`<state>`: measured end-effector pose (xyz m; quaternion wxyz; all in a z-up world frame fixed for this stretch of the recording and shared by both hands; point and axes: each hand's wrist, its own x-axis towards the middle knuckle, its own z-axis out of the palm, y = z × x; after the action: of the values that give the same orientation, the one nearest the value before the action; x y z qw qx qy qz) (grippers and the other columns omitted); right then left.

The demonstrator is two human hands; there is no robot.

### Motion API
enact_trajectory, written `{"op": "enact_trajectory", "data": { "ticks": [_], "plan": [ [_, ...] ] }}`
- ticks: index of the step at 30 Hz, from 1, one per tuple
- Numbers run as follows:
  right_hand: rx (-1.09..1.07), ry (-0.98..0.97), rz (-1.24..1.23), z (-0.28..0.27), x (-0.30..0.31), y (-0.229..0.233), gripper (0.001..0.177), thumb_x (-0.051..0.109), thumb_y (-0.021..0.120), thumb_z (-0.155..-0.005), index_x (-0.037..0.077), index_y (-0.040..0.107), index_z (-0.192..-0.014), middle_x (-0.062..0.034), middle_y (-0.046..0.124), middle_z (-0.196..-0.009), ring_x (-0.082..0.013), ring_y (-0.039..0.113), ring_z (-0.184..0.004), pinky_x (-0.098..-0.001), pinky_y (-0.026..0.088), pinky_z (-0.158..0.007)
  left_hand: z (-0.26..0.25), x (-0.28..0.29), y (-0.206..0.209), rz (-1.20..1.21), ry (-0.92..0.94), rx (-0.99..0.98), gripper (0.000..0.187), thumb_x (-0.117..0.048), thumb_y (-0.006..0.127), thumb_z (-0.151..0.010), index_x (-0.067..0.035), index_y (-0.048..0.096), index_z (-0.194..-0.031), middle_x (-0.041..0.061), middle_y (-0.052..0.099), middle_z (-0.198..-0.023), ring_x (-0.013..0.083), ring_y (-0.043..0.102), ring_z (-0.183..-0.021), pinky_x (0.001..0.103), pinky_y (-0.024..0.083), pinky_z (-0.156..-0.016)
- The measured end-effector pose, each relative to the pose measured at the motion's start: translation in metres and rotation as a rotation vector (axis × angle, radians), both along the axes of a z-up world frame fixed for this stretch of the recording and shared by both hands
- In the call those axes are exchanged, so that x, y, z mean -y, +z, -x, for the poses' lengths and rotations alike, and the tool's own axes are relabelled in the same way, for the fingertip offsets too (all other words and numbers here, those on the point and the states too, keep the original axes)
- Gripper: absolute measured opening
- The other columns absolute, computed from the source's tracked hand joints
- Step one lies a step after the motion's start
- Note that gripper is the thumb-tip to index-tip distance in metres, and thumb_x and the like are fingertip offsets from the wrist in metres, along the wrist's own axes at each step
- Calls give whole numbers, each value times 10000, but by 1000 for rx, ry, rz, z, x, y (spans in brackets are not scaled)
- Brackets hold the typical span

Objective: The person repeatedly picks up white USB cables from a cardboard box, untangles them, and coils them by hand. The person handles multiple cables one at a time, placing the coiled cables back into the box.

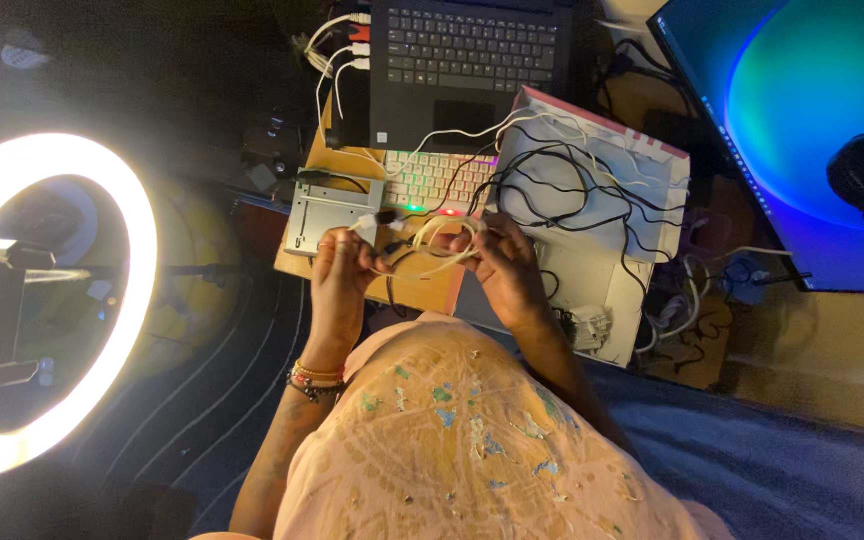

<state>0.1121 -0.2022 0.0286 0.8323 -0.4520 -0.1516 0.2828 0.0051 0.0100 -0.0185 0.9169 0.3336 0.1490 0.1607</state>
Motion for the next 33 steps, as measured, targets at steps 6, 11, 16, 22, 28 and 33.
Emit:
{"op": "enact_trajectory", "data": {
  "ticks": [6, 11, 16, 22, 28, 33],
  "plan": [
    [6, -94, -57, -5, 3, 3, 251, 233, 622, -1082, 39, 537, -1217, -139, 731, -1070, -323, 698, -1190, -526, 527, -1110, 7, -12, 2, -88, 28, -54, 190, -253, 464, -1138, -75, 531, -1128, 16, 542, -812, 151, 627, -727, 335, 585, -743],
    [19, -62, -49, -2, -2, 2, 280, 214, 615, -1079, 39, 522, -1276, -147, 733, -1075, -317, 702, -1165, -497, 510, -1098, 1, -6, 8, -409, -108, -82, 318, -205, 508, -1110, -38, 501, -1380, 69, 617, -975, 159, 644, -857, 319, 575, -802],
    [59, -14, -59, -1, -10, 9, 259, 209, 611, -1105, 33, 531, -1277, -152, 733, -1066, -304, 702, -1159, -510, 512, -1127, 3, 6, 40, -1080, 44, -9, 431, -152, 529, -1084, 48, 476, -1462, 207, 481, -1396, 286, 562, -1245, 360, 534, -963],
    [74, 75, 26, 3, -12, 17, 233, 184, 606, -1092, 59, 528, -1274, -150, 721, -1084, -306, 674, -1208, -494, 474, -1141, -6, 11, 57, -655, -196, -52, 341, -141, 594, -1057, 53, 598, -1338, 96, 711, -1195, 159, 669, -1100, 282, 537, -945],
    [-28, -19, -40, 1, -12, 3, 247, 211, 623, -1091, 32, 566, -1252, -80, 678, -1072, -260, 677, -1138, -488, 507, -1085, -7, 8, 35, -585, -205, -127, 236, -93, 657, -1019, 37, 652, -1217, 94, 757, -1058, 118, 724, -803, 233, 577, -710],
    [-8, -144, -45, -3, -6, -4, 197, 234, 619, -1105, 55, 577, -1176, -109, 708, -1035, -264, 703, -1049, -474, 531, -1004, 7, -5, 21, -372, -115, -167, 142, -108, 610, -1036, -34, 587, -1155, 52, 712, -977, 56, 658, -705, 213, 533, -546]
  ]
}}
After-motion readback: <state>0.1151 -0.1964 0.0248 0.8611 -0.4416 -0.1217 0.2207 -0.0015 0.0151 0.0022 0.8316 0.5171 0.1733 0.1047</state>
